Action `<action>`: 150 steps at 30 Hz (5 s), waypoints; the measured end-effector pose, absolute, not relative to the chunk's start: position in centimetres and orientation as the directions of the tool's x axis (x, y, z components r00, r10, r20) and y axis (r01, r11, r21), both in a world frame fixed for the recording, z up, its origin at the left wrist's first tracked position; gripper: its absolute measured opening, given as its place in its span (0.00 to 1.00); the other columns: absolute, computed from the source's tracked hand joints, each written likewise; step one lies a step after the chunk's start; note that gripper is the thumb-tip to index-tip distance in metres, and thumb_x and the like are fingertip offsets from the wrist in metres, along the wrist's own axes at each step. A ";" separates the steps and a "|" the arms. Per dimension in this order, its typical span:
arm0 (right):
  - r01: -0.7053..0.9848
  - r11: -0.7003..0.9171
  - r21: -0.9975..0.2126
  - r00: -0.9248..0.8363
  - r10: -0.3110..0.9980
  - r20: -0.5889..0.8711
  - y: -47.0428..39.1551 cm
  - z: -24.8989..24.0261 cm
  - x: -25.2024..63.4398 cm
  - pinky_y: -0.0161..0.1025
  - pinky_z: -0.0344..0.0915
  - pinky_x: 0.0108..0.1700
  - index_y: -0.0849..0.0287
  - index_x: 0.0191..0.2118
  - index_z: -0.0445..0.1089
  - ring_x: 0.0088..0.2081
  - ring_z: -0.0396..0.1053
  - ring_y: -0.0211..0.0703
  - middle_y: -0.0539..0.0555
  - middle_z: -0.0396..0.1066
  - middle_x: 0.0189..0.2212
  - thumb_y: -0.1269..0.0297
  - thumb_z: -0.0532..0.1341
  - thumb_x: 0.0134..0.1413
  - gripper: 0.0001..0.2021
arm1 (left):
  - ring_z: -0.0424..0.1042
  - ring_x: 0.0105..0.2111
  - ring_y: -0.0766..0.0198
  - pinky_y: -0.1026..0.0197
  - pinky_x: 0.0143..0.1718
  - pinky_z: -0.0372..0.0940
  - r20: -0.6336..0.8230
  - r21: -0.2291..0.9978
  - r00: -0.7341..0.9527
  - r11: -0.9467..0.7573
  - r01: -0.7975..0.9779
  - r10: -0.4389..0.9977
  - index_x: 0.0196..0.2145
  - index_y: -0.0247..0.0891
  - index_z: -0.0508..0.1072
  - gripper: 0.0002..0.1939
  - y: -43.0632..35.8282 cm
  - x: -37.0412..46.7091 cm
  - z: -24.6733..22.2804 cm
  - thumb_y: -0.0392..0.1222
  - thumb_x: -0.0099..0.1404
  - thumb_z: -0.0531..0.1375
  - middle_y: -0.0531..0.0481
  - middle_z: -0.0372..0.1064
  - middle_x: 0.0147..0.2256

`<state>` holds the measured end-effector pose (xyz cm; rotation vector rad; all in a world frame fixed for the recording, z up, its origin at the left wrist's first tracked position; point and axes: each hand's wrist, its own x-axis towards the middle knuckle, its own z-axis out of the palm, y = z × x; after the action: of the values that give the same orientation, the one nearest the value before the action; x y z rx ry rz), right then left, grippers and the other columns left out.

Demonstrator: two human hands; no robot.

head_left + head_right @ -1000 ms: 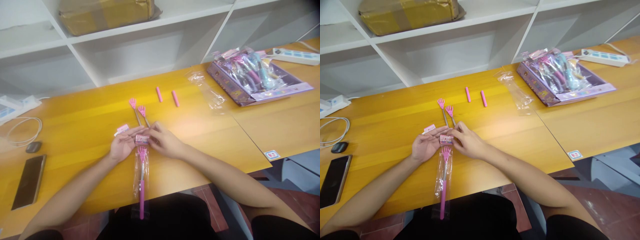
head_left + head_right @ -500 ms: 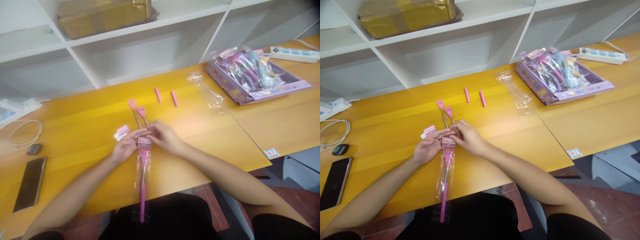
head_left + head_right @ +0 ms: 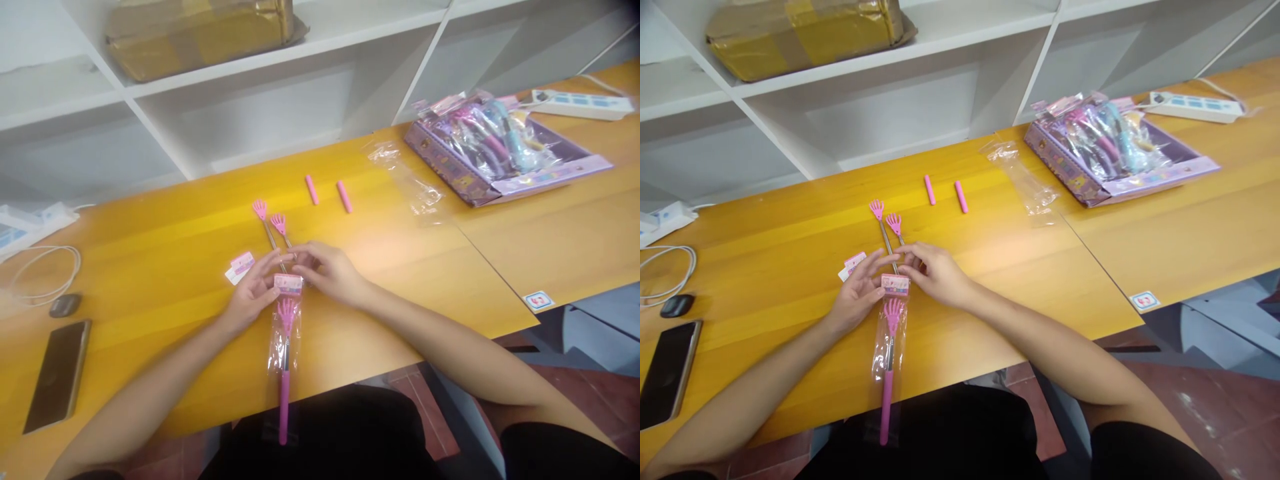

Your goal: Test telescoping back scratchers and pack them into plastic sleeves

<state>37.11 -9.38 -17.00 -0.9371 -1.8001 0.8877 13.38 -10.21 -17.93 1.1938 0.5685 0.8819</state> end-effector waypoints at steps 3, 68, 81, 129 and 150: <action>0.229 0.440 -0.868 -0.253 0.888 0.383 -9.4 -16.4 37.3 0.38 0.70 0.39 0.56 0.49 0.78 0.34 0.71 0.38 0.52 0.75 0.38 0.66 0.64 0.72 0.06 | 0.76 0.59 0.51 0.47 0.61 0.72 0.013 0.969 0.550 0.124 -0.212 0.835 0.74 0.56 0.61 0.38 -10.3 13.5 -18.4 0.41 0.71 0.69 0.40 0.64 0.70; 0.242 0.668 -0.704 -0.359 0.736 0.574 -10.3 -16.3 36.9 0.36 0.63 0.34 0.60 0.38 0.74 0.32 0.65 0.37 0.51 0.67 0.35 0.63 0.66 0.73 0.09 | 0.76 0.37 0.62 0.62 0.42 0.67 -0.072 0.987 0.576 -0.025 0.159 0.814 0.46 0.35 0.82 0.17 -11.3 12.9 -17.9 0.51 0.79 0.60 0.48 0.79 0.37; 0.529 0.781 -0.331 -0.489 0.600 0.633 -10.5 -16.6 36.9 0.37 0.58 0.33 0.58 0.36 0.70 0.33 0.61 0.39 0.52 0.65 0.34 0.63 0.59 0.78 0.13 | 0.74 0.36 0.63 0.62 0.41 0.66 -0.075 0.997 0.545 0.047 0.066 0.835 0.42 0.36 0.80 0.16 -11.2 12.8 -18.4 0.51 0.78 0.60 0.49 0.77 0.35; 0.594 0.785 -0.175 -0.534 0.547 0.645 -11.2 -15.6 36.9 0.43 0.60 0.36 0.58 0.57 0.77 0.36 0.66 0.45 0.55 0.70 0.38 0.66 0.61 0.75 0.12 | 0.74 0.39 0.59 0.58 0.46 0.69 -0.014 0.999 0.343 0.028 -0.035 0.939 0.46 0.39 0.82 0.15 -10.6 12.9 -19.5 0.53 0.74 0.64 0.47 0.78 0.38; 0.675 0.683 -0.278 -0.483 0.694 0.533 -10.0 -15.9 37.9 0.43 0.53 0.35 0.59 0.28 0.70 0.28 0.55 0.41 0.53 0.63 0.30 0.64 0.56 0.77 0.20 | 0.79 0.43 0.55 0.55 0.48 0.72 -0.030 0.999 0.171 0.032 -0.011 0.985 0.45 0.39 0.84 0.15 -10.1 12.7 -19.5 0.52 0.72 0.66 0.44 0.81 0.43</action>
<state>37.87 -9.99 -15.93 -1.0468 -2.2671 0.0406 12.71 -10.06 -19.54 1.2530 1.0867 1.0663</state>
